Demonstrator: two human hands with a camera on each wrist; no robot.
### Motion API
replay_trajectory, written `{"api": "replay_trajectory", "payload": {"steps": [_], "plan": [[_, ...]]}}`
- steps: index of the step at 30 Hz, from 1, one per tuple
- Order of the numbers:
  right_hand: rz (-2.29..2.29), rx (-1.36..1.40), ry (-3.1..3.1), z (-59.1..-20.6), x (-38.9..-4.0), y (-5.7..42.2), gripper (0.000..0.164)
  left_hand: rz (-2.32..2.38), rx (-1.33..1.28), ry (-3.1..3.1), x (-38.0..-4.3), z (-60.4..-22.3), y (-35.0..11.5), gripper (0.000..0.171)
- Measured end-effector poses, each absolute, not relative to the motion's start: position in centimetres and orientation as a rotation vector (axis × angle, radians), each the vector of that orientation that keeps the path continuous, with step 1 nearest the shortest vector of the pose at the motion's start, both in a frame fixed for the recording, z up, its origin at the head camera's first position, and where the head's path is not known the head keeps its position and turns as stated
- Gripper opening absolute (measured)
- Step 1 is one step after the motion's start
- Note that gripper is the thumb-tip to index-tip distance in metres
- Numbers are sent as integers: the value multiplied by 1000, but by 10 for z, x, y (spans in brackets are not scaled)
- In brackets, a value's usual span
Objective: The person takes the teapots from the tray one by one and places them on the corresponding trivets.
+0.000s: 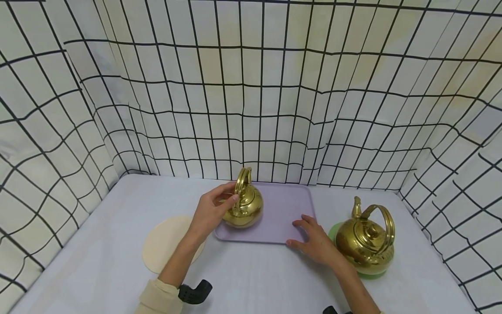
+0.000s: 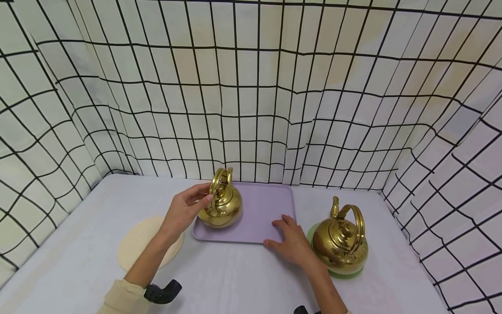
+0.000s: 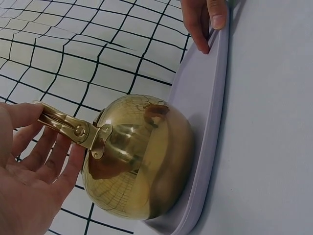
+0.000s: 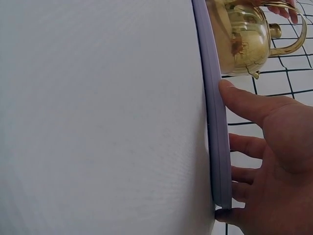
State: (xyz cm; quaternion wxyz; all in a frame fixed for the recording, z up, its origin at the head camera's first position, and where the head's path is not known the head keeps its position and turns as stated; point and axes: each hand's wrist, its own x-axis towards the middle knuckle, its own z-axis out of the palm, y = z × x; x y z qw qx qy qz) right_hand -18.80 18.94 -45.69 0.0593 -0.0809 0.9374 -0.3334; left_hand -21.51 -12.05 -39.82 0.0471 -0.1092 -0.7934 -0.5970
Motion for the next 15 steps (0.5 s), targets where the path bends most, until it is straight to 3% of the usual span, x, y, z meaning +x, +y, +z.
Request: {"api": "replay_trajectory", "payload": {"steps": [15], "plan": [[-1020, -254, 2834, -458, -186, 191, 57, -1849, -302, -2433, -215, -398, -116, 33]]}}
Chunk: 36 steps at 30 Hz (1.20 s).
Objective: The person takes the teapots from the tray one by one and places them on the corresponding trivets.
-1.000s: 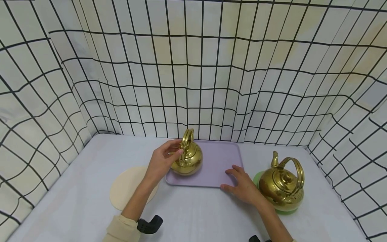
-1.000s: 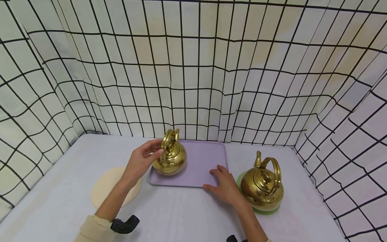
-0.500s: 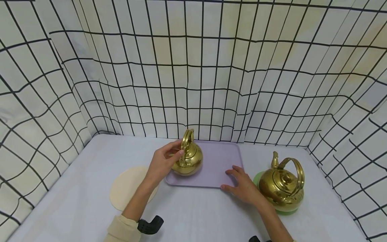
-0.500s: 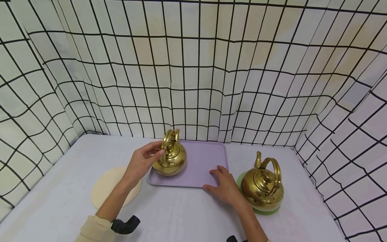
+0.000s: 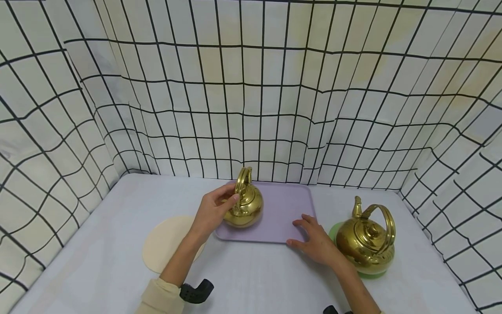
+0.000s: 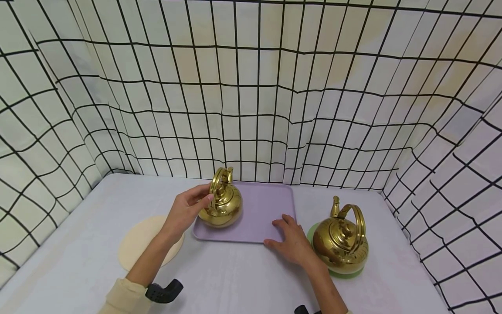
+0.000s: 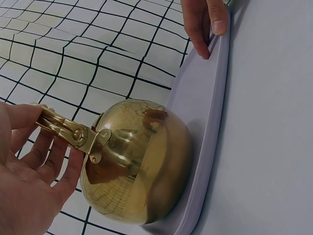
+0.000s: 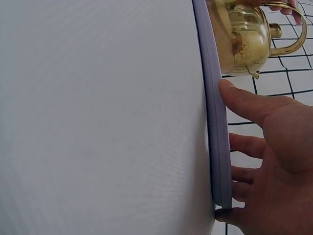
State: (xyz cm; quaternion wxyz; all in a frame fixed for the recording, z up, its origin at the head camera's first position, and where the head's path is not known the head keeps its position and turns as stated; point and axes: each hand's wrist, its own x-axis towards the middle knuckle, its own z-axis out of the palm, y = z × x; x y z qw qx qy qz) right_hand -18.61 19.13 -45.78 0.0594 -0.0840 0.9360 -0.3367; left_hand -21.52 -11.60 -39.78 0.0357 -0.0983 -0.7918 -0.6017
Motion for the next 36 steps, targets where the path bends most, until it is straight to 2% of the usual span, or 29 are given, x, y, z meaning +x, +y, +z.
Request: {"api": "replay_trajectory", "payload": {"steps": [25, 36], "plan": [[-1033, -251, 2826, -460, -186, 192, 57, -2028, -311, -2321, -211, -406, -109, 38], [-1050, -269, 2830, -457, -186, 191, 57, -2009, -286, -2277, -207, -398, -110, 39]]}}
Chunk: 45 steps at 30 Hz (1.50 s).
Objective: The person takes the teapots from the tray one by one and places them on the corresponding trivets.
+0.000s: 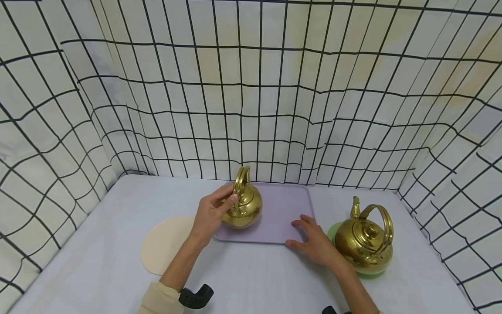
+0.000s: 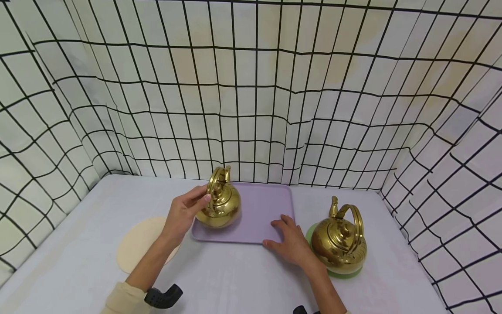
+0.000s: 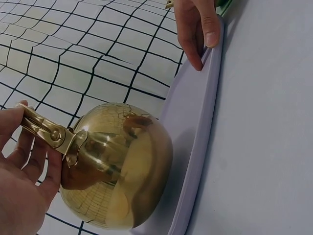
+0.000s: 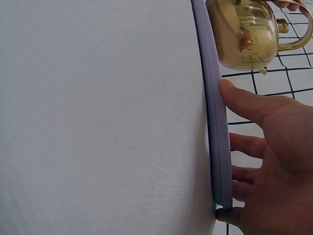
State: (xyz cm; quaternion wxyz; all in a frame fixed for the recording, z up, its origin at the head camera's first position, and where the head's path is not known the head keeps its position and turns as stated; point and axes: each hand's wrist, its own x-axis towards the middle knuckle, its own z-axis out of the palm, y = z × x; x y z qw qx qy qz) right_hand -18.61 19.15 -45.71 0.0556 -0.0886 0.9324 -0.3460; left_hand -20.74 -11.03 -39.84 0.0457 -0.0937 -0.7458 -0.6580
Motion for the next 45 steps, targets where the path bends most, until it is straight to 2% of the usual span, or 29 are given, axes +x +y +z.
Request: {"api": "replay_trajectory", "payload": {"steps": [45], "plan": [[-1042, -269, 2831, -458, -186, 192, 57, -1943, -296, -2140, -194, -393, -129, 33]]}}
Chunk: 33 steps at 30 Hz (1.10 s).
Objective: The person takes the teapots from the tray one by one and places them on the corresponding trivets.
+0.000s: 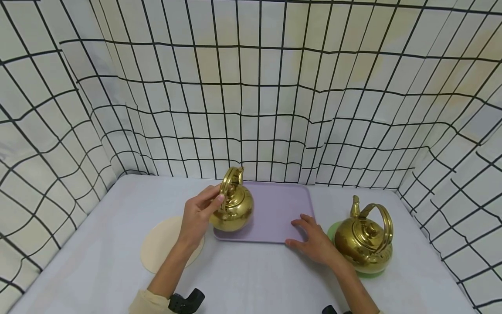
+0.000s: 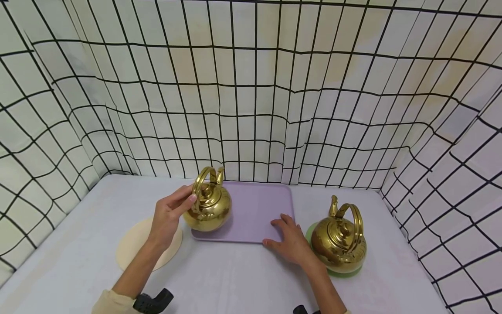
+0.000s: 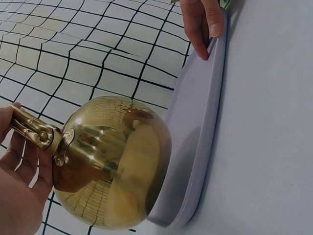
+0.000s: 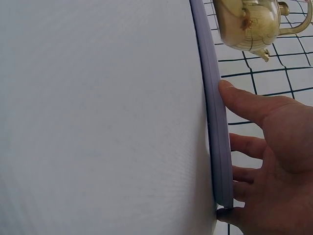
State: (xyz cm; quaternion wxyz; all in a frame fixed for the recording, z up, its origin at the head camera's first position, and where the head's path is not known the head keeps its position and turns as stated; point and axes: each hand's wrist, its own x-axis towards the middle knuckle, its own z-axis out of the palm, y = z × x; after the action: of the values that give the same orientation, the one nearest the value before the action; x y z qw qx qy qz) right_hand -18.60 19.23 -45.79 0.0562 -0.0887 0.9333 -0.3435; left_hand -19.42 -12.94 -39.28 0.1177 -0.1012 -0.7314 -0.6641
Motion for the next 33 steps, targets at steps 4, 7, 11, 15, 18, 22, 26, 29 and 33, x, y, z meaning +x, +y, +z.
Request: {"api": "replay_trajectory", "payload": {"steps": [4, 7, 11, 15, 18, 22, 26, 29, 33], "plan": [[-1041, -261, 2833, -459, -186, 192, 57, -1935, -299, -2132, -194, -393, -133, 34], [-1037, -264, 2837, -459, -186, 192, 57, -1935, -297, -2126, -193, -393, -135, 35], [-1034, -271, 2835, -458, -186, 192, 58, -1936, -284, -2126, -193, -393, -139, 35], [-1041, -263, 2825, -459, -186, 193, 58, -1925, -275, -2126, -192, -393, -143, 35], [-1045, -261, 2826, -459, -186, 193, 58, -1913, -272, -2118, -192, -392, -145, 35], [-1051, -259, 2821, -459, -187, 193, 58, -1913, -256, -2098, -191, -391, -146, 34], [-1052, -257, 2816, -459, -187, 193, 59, -1928, -244, -2074, -189, -390, -148, 34], [-1048, -254, 2815, -459, -187, 194, 59, -1939, -249, -2064, -188, -389, -150, 34], [-1045, -255, 2815, -459, -186, 193, 59, -1945, -256, -2058, -187, -388, -153, 33]]}}
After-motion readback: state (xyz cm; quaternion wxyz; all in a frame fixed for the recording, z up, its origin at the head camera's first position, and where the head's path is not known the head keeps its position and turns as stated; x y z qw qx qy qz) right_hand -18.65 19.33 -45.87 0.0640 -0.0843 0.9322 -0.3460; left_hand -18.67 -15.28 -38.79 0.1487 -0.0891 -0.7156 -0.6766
